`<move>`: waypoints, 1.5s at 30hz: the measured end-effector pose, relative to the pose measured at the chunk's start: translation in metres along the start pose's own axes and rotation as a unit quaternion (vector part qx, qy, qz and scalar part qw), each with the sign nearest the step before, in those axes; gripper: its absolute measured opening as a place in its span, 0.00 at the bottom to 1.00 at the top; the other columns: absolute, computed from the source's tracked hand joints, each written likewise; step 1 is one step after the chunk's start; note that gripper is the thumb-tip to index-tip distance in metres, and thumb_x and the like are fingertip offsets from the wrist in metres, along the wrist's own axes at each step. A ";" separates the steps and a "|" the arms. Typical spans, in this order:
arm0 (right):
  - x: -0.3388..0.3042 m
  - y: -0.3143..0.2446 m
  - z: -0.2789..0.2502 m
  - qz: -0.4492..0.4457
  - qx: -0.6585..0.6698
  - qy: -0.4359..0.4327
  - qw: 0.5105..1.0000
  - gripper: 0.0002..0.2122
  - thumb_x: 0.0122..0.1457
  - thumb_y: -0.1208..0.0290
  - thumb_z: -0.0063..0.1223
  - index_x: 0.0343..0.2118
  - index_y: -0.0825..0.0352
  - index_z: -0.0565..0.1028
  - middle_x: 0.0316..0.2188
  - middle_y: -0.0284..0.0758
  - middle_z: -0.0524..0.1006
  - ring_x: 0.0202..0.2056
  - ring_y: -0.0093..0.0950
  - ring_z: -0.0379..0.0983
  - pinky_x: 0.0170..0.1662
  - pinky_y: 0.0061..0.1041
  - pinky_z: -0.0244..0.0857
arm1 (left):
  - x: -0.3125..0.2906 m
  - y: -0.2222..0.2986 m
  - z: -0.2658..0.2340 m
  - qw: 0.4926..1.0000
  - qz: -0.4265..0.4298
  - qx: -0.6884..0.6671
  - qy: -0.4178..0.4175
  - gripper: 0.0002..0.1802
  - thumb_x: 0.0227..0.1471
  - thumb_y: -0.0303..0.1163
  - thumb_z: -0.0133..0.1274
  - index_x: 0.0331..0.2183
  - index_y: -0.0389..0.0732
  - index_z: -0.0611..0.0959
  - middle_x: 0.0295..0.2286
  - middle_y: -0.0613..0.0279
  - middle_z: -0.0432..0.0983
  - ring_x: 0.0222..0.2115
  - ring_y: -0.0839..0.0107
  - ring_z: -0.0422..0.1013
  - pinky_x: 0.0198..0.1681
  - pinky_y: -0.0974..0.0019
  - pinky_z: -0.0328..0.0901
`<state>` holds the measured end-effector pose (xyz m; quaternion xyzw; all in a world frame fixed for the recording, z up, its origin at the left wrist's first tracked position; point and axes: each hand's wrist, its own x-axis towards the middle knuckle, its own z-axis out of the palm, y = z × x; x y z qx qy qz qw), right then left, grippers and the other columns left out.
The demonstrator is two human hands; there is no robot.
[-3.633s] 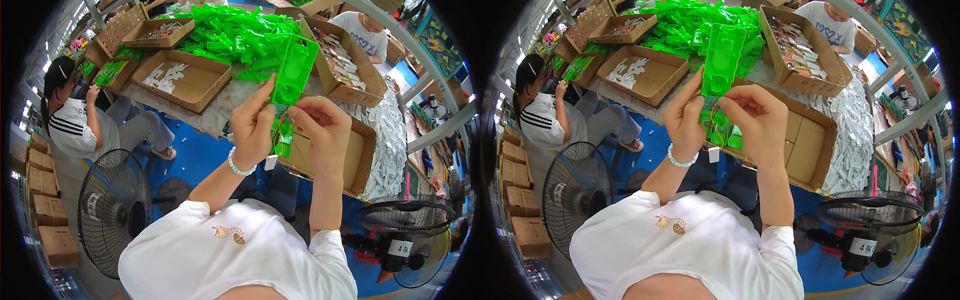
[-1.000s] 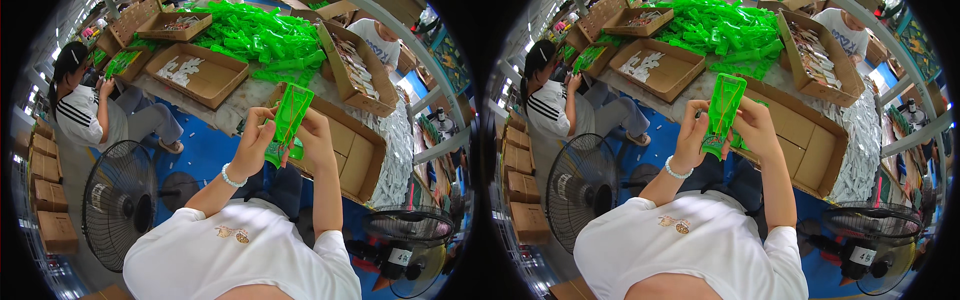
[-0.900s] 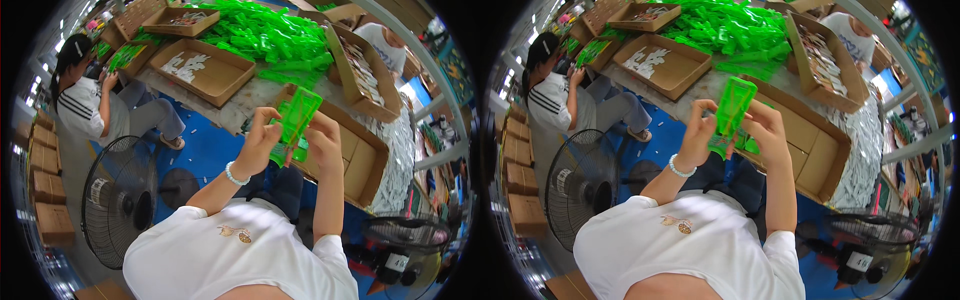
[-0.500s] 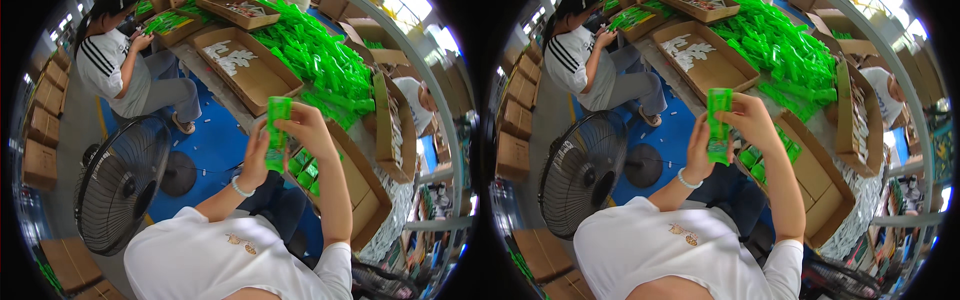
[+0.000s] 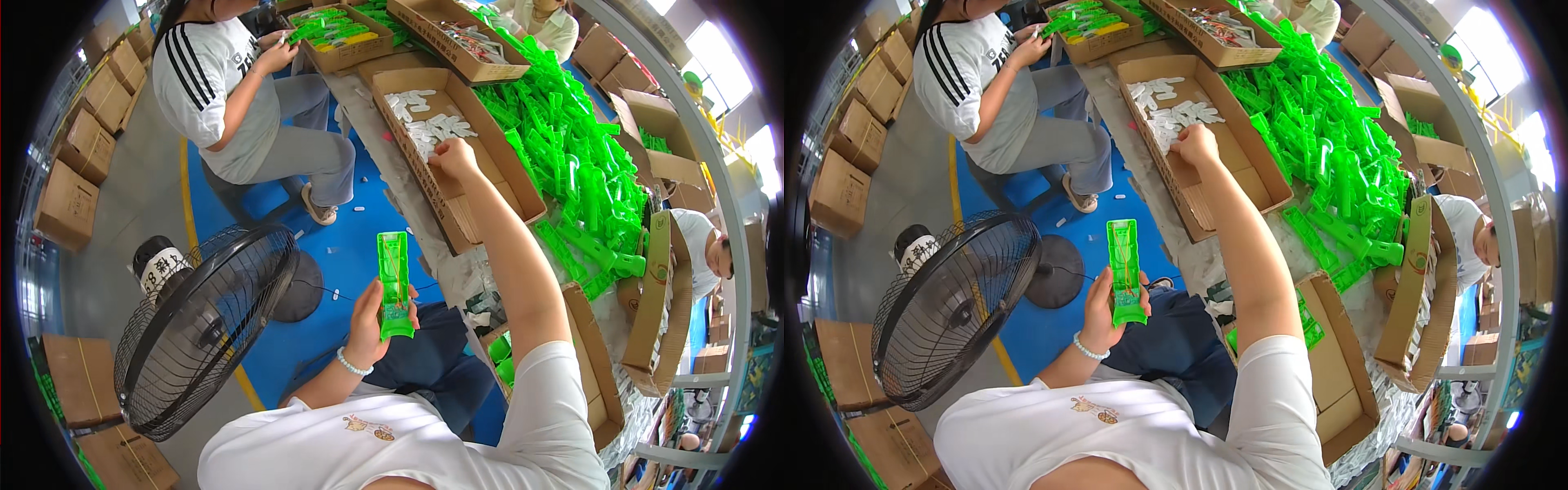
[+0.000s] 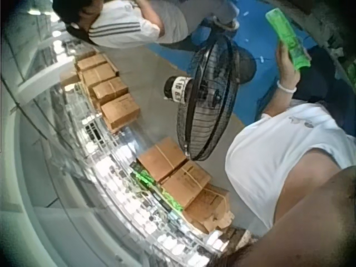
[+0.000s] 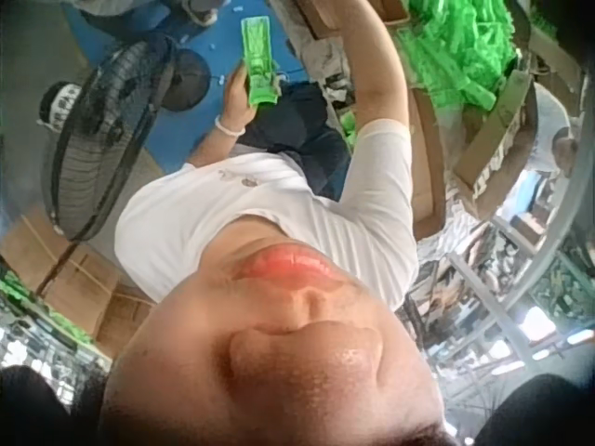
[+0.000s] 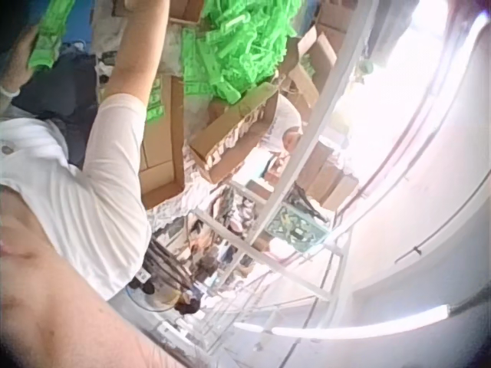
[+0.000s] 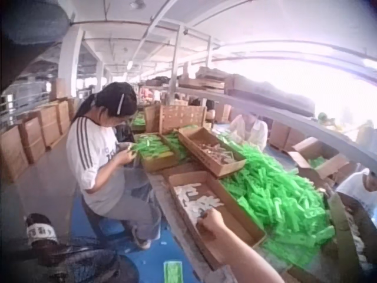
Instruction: The person assembles internal circuitry, wires, and white plastic parts into a green plastic toy housing by hand.
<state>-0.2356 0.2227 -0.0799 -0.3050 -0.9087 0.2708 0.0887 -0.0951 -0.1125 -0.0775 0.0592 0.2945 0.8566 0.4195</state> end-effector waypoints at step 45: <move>-0.463 -0.058 -0.184 -0.168 0.320 0.239 0.901 0.11 0.57 0.88 0.51 0.43 0.76 0.75 0.32 0.37 0.77 0.32 0.26 0.78 0.35 0.22 0.74 | -0.055 -0.023 0.197 0.941 -0.009 0.180 -0.285 0.20 0.63 0.42 0.46 0.50 0.40 0.72 0.29 0.64 0.76 0.23 0.80 0.71 0.20 0.76 0.63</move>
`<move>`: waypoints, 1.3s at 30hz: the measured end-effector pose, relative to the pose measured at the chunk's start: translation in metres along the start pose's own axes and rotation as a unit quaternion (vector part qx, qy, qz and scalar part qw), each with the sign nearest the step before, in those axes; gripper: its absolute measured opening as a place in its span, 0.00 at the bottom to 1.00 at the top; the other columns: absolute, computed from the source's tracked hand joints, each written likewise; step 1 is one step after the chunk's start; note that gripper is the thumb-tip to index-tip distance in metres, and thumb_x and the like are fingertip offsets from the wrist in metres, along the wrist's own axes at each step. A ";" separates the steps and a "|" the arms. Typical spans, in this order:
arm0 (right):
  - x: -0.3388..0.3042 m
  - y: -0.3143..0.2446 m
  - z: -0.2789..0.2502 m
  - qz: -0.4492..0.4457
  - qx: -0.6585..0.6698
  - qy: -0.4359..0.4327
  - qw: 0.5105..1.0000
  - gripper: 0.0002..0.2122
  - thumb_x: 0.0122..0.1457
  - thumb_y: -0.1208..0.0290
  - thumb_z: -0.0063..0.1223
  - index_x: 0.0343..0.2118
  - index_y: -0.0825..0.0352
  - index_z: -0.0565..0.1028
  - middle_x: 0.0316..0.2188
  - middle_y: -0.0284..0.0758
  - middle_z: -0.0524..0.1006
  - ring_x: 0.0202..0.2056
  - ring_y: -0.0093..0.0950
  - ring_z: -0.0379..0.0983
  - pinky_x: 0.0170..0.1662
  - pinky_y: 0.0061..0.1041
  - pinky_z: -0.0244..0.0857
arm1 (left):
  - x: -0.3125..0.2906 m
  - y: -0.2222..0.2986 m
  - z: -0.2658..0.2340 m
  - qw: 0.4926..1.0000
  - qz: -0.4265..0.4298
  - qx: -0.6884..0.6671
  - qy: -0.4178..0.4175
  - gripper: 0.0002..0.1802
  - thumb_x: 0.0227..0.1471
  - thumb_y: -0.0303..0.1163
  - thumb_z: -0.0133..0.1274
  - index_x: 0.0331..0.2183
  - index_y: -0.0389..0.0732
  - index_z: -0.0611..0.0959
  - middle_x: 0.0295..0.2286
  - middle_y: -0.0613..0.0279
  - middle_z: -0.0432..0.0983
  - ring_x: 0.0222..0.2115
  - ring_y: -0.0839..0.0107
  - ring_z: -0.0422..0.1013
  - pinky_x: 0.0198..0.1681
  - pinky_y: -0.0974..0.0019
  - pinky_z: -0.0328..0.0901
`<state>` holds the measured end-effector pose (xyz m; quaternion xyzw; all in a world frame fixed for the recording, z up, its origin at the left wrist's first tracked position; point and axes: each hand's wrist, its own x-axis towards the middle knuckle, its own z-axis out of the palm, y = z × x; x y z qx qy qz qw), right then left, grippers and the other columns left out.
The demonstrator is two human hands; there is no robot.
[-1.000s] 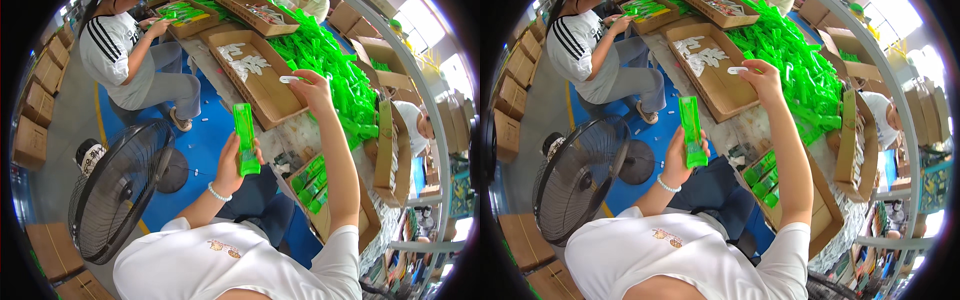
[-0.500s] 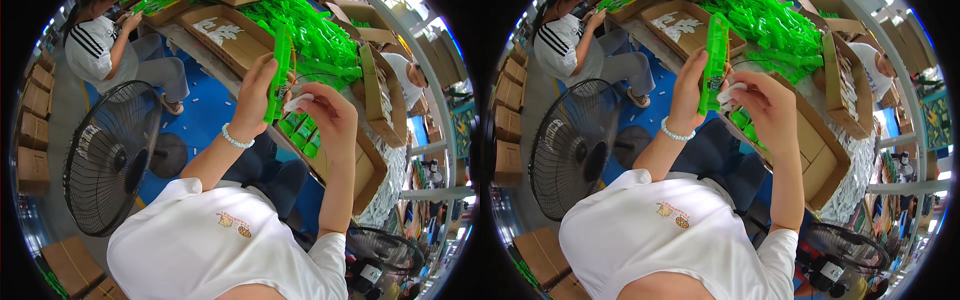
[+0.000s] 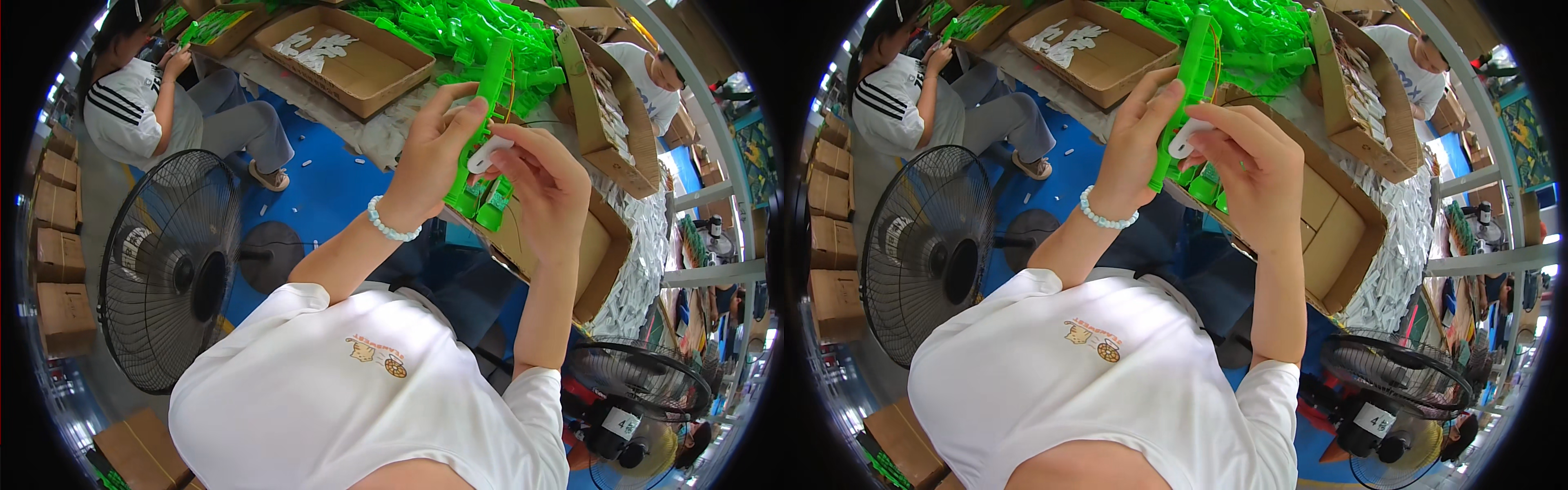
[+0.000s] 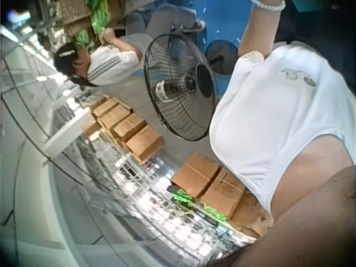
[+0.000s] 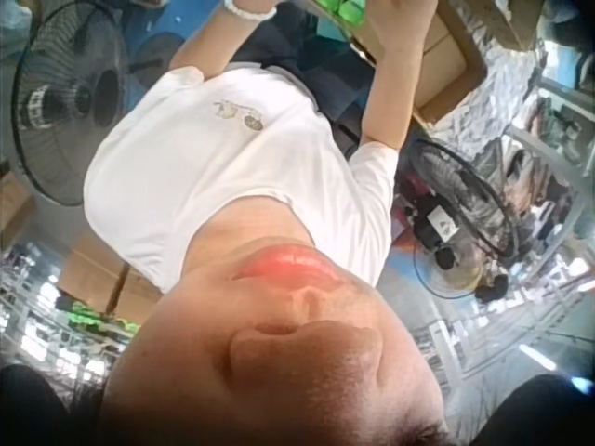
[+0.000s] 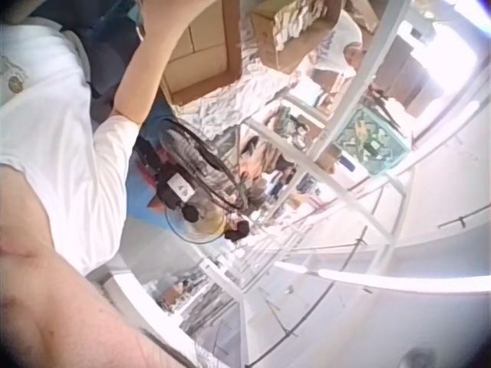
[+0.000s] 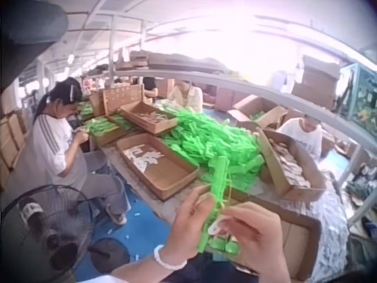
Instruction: The person assembles internal circuitry, wires, and white plastic parts into a green plastic toy housing by hand.
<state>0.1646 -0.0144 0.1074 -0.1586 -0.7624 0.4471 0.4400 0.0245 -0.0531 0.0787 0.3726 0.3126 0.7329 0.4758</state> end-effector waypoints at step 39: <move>0.002 0.004 0.003 0.190 0.026 0.085 0.978 0.07 0.59 0.74 0.55 0.34 0.73 0.75 0.25 0.32 0.77 0.25 0.17 0.73 0.28 0.17 0.67 | 0.008 -0.032 0.004 0.993 0.084 0.050 0.062 0.21 0.64 0.39 0.44 0.51 0.32 0.71 0.29 0.61 0.76 0.26 0.79 0.73 0.27 0.74 0.67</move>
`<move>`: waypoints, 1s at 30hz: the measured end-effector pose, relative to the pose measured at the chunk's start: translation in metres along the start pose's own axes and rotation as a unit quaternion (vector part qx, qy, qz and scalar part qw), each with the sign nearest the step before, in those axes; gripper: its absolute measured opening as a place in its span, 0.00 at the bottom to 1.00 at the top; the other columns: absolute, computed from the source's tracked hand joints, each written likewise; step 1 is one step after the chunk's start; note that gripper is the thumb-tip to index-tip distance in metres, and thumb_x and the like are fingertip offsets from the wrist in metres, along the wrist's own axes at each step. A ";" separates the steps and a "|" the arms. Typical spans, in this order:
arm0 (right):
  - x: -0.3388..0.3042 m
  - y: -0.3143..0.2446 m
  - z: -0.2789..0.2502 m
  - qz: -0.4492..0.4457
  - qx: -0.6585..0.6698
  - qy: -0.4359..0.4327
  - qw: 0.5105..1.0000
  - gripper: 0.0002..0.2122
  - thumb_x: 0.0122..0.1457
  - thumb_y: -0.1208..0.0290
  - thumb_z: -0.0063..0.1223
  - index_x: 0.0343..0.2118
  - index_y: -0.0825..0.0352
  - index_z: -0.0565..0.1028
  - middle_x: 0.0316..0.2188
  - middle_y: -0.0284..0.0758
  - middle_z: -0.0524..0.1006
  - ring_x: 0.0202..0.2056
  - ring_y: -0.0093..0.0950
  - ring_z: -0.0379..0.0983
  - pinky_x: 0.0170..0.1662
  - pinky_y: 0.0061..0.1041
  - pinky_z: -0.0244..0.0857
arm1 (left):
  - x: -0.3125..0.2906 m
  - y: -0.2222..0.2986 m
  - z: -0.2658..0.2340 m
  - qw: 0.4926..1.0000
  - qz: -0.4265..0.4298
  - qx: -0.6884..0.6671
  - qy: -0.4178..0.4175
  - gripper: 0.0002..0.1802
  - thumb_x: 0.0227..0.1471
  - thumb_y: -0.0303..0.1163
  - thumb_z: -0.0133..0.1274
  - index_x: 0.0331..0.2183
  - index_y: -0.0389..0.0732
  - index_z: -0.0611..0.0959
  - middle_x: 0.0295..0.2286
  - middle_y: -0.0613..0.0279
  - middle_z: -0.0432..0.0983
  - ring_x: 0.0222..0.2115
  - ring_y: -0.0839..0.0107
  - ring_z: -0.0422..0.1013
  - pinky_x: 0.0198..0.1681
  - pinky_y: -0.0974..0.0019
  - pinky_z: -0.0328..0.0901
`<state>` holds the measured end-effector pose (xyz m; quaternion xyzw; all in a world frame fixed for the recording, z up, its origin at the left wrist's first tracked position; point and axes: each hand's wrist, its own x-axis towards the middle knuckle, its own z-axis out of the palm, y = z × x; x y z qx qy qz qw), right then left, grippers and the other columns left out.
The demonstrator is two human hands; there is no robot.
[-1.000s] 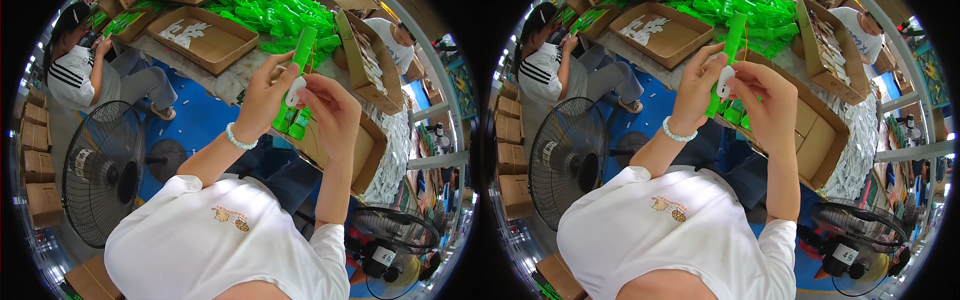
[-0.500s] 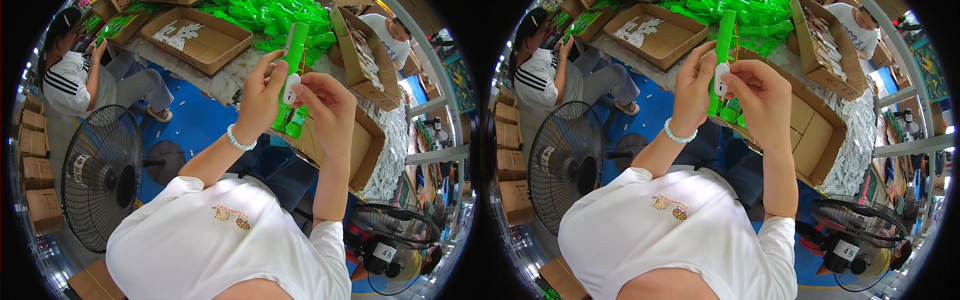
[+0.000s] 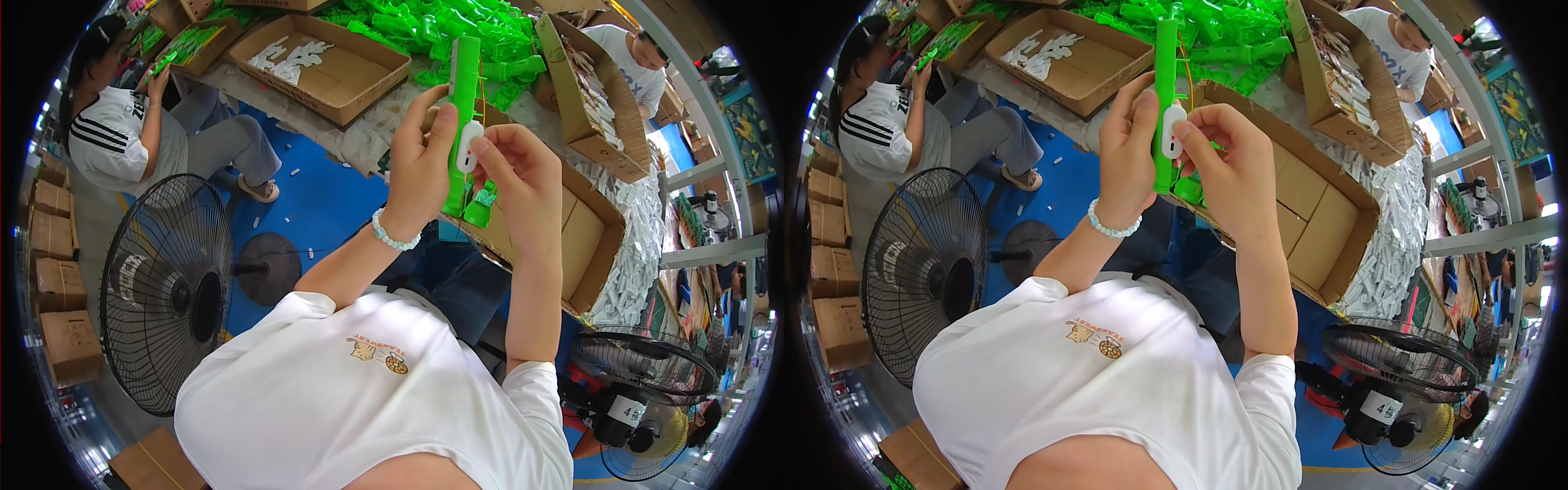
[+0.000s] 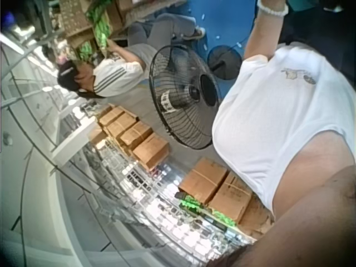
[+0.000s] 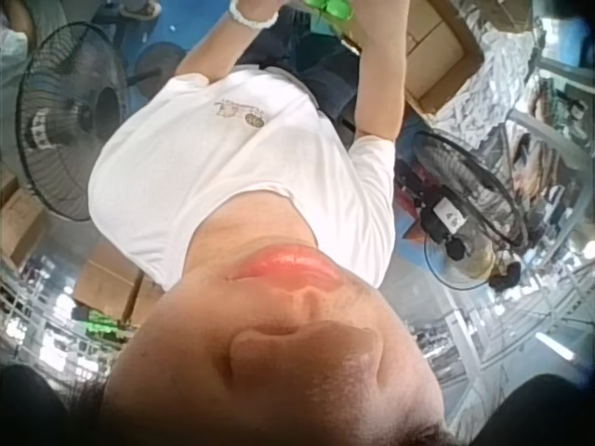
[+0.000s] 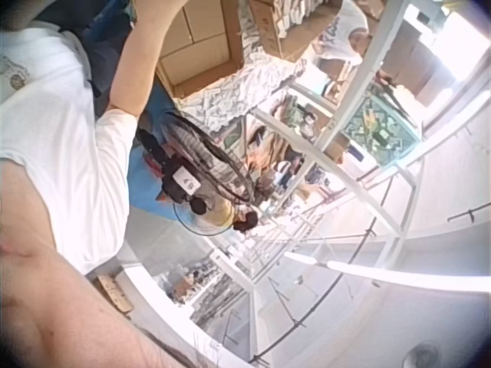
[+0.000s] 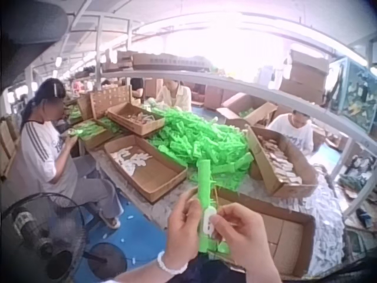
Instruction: The person assembles internal circuitry, wires, and white plastic parts into a green plastic toy housing by hand.
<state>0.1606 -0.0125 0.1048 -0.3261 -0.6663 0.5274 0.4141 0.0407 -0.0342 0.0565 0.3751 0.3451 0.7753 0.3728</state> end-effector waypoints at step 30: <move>-0.011 0.024 -0.019 -0.023 0.084 0.012 0.996 0.05 0.56 0.77 0.57 0.32 0.75 0.75 0.24 0.33 0.78 0.24 0.19 0.73 0.26 0.17 0.67 | -0.016 -0.010 0.011 0.994 0.002 0.098 -0.052 0.27 0.63 0.34 0.45 0.59 0.32 0.65 0.27 0.67 0.73 0.24 0.84 0.65 0.25 0.76 0.62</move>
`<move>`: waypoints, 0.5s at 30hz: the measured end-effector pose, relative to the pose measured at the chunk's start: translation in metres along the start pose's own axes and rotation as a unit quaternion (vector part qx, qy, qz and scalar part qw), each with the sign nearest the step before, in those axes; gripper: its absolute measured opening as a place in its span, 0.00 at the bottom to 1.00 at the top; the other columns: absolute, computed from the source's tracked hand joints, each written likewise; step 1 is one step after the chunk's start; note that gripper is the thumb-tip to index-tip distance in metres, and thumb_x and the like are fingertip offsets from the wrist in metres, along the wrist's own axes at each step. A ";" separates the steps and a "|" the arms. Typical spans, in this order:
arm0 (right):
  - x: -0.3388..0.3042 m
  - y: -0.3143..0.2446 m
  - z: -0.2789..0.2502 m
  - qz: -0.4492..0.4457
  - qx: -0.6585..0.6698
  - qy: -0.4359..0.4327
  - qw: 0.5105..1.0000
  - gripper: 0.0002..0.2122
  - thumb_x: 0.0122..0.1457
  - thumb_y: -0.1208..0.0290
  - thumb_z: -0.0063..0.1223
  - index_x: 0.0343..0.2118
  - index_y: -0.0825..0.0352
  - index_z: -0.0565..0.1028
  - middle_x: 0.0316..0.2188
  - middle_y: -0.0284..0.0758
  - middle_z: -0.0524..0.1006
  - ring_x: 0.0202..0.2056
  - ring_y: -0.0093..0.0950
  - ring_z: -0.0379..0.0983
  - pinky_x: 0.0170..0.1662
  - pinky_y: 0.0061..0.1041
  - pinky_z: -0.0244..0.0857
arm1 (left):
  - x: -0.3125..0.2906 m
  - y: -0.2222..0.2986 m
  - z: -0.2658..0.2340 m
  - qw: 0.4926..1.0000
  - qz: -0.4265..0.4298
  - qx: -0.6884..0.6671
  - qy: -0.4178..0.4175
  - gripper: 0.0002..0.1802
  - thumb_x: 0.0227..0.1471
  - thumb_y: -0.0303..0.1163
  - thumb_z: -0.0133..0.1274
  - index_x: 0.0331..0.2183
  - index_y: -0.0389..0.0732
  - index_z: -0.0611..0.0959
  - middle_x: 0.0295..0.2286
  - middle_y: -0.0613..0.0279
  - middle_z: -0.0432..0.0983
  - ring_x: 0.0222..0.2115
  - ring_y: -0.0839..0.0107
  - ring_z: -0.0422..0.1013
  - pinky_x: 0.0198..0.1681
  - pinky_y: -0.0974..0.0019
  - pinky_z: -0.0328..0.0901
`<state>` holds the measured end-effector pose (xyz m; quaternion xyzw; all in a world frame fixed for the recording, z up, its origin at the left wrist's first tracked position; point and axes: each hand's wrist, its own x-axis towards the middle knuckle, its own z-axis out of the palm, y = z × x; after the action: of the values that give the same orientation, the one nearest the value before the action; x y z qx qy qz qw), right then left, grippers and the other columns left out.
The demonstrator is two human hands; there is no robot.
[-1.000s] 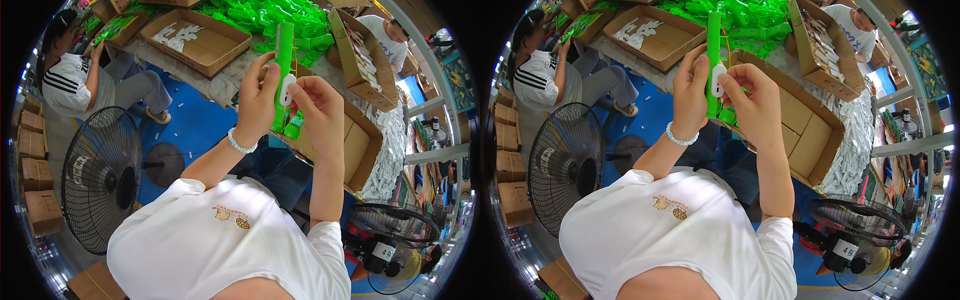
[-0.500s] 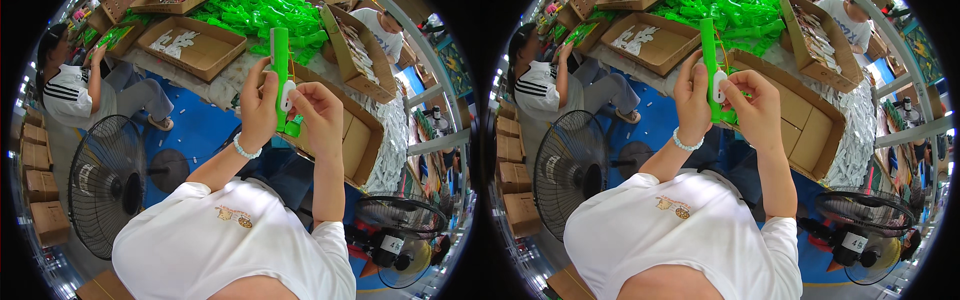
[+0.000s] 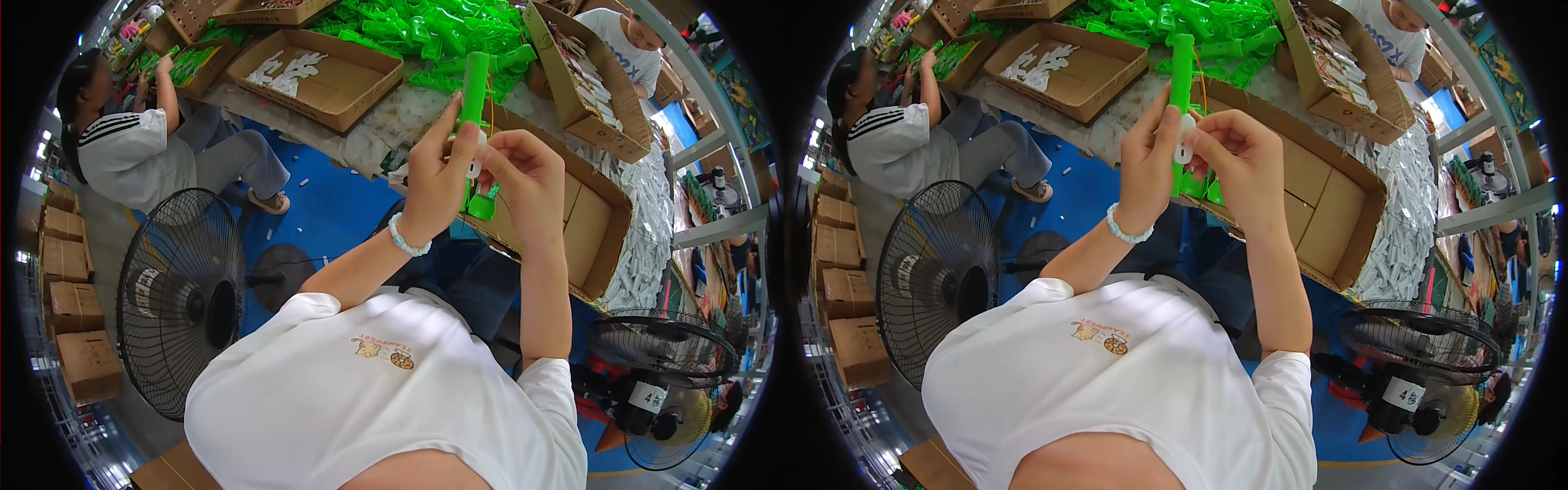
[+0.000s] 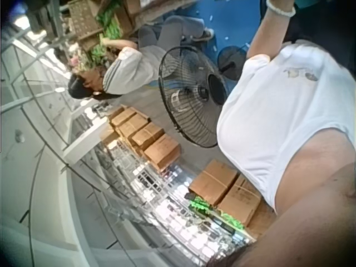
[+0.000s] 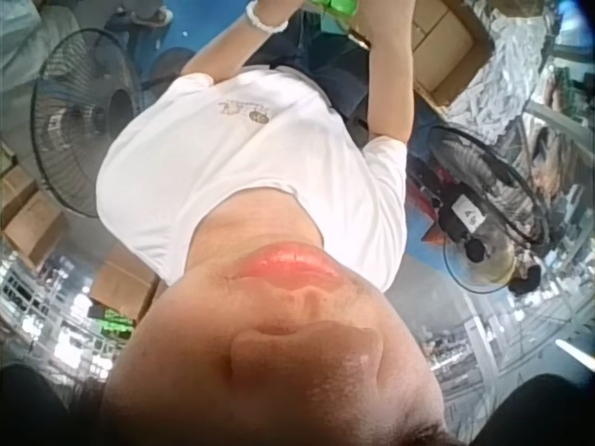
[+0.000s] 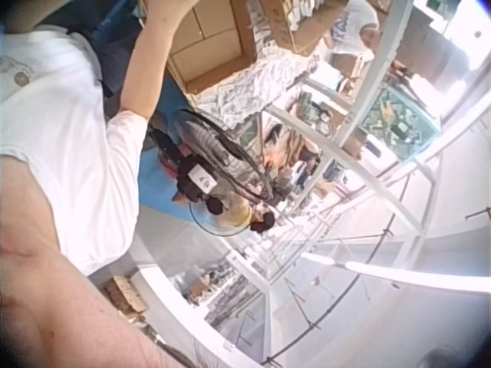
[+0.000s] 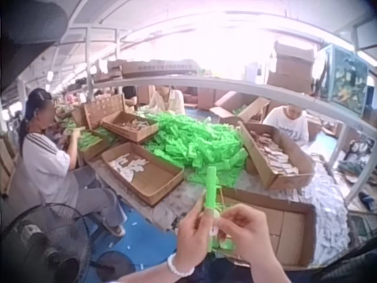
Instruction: The person assembles internal circuitry, wires, and white plastic parts into a green plastic toy housing by hand.
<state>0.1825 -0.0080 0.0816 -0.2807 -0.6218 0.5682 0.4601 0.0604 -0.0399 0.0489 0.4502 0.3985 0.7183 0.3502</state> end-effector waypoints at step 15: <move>-0.006 -0.012 0.010 -0.391 -0.445 0.029 0.805 0.18 0.42 0.74 0.66 0.39 0.63 0.79 0.39 0.31 0.75 0.38 0.35 0.71 0.31 0.27 0.70 | 0.009 0.014 -0.010 0.886 -0.193 -0.416 -0.065 0.24 0.66 0.46 0.36 0.43 0.36 0.75 0.36 0.55 0.77 0.38 0.64 0.76 0.42 0.61 0.73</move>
<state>0.1781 -0.0204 0.0920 -0.2042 -0.8498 -0.0076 0.4859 0.0463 -0.0408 0.0617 0.2227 0.1181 0.7055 0.6624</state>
